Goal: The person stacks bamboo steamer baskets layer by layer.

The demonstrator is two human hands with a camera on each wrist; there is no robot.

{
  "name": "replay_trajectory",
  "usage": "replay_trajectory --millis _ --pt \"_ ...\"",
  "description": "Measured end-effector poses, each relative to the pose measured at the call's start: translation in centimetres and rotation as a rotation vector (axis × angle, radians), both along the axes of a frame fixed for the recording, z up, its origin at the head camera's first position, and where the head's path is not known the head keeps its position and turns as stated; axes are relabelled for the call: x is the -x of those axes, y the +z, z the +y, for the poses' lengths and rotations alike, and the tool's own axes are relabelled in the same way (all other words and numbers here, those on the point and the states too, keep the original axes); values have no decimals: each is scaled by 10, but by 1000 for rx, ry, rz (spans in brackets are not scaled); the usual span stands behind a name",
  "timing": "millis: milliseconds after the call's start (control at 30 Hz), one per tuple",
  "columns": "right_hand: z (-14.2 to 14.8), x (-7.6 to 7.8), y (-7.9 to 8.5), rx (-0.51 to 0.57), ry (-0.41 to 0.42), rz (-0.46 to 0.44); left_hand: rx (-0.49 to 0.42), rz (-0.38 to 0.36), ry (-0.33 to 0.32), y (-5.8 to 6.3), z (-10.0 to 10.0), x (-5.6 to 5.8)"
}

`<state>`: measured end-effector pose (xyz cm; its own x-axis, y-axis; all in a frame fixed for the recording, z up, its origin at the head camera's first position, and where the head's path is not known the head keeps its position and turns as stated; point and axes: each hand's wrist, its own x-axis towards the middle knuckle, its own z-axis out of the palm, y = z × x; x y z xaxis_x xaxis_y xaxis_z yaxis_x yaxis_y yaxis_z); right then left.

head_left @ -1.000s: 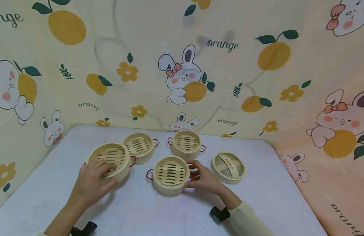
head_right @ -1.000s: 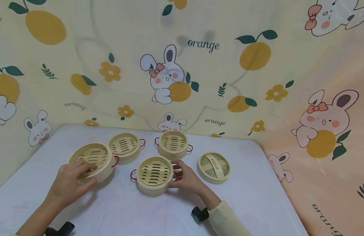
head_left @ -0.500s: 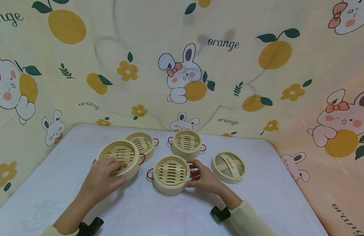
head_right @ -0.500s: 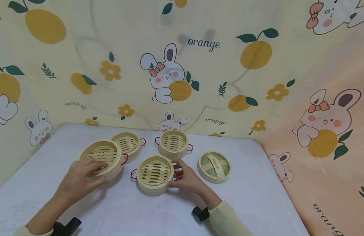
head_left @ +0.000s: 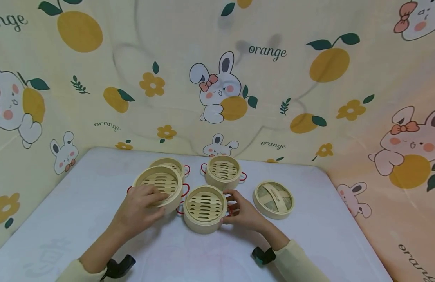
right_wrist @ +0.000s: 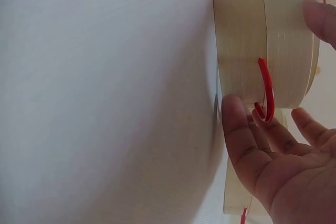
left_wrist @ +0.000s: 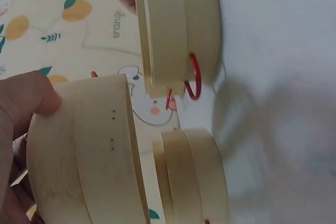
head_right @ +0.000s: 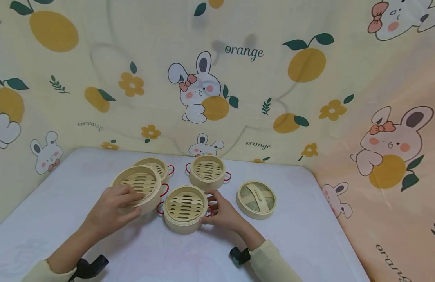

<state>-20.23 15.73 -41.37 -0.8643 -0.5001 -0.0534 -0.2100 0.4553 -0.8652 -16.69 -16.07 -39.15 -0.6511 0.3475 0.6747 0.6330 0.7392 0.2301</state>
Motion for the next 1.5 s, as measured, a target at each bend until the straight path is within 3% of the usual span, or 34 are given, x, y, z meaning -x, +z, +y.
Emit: replay_trajectory --millis 800,1167,1500 --pt "2 0 0 9 0 -15 -7 -36 -118 3 47 9" --pt "1 1 0 7 -1 -8 -11 -37 -149 4 63 10" --pt "0 0 -1 12 0 -12 22 -73 -131 0 71 10"
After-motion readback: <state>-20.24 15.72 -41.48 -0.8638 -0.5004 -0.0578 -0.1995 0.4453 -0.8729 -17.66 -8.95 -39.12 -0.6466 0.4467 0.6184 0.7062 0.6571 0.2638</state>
